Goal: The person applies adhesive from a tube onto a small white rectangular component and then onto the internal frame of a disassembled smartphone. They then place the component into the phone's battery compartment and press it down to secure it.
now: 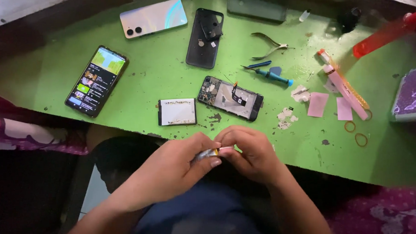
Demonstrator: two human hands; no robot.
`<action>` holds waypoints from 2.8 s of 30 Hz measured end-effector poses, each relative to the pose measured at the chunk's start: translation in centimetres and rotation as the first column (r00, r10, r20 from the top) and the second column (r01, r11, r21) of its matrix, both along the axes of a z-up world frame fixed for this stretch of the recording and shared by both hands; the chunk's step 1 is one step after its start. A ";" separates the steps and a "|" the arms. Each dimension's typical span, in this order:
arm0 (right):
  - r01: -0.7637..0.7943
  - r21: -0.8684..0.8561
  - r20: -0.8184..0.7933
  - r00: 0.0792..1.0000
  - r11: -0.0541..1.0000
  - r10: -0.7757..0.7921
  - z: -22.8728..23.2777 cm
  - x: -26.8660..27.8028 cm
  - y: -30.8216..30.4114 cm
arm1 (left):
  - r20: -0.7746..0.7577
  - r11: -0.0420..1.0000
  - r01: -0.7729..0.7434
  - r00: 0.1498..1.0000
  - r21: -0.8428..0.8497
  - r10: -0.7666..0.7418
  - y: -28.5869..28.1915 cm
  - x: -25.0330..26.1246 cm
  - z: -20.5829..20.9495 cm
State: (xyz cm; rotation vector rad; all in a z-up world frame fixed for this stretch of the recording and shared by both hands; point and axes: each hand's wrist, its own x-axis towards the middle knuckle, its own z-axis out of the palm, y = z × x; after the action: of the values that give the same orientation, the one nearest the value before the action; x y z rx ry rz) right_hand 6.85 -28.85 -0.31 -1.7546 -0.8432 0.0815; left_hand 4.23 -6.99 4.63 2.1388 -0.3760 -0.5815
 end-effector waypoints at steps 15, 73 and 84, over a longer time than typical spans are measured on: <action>0.306 0.602 -0.530 0.844 0.738 0.082 -3.7 -3.4 2.3 | -0.029 0.989 -0.023 0.999 -0.148 0.019 -0.1 0.2 -0.4; 0.620 0.354 -0.626 0.713 0.700 -0.315 -3.2 -4.1 3.0 | -0.231 0.927 -0.205 0.963 -0.314 0.135 -1.9 0.0 -1.8; 0.673 0.269 -0.714 0.620 0.689 -0.327 -2.8 -2.6 4.0 | -0.261 0.915 -0.327 0.928 -0.236 0.264 -1.2 -0.2 -1.9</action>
State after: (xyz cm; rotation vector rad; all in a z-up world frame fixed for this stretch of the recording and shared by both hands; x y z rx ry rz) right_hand 4.25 -24.85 -3.07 -1.2482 0.1760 0.0278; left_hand 4.00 -8.15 2.76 1.7927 0.0003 -0.5505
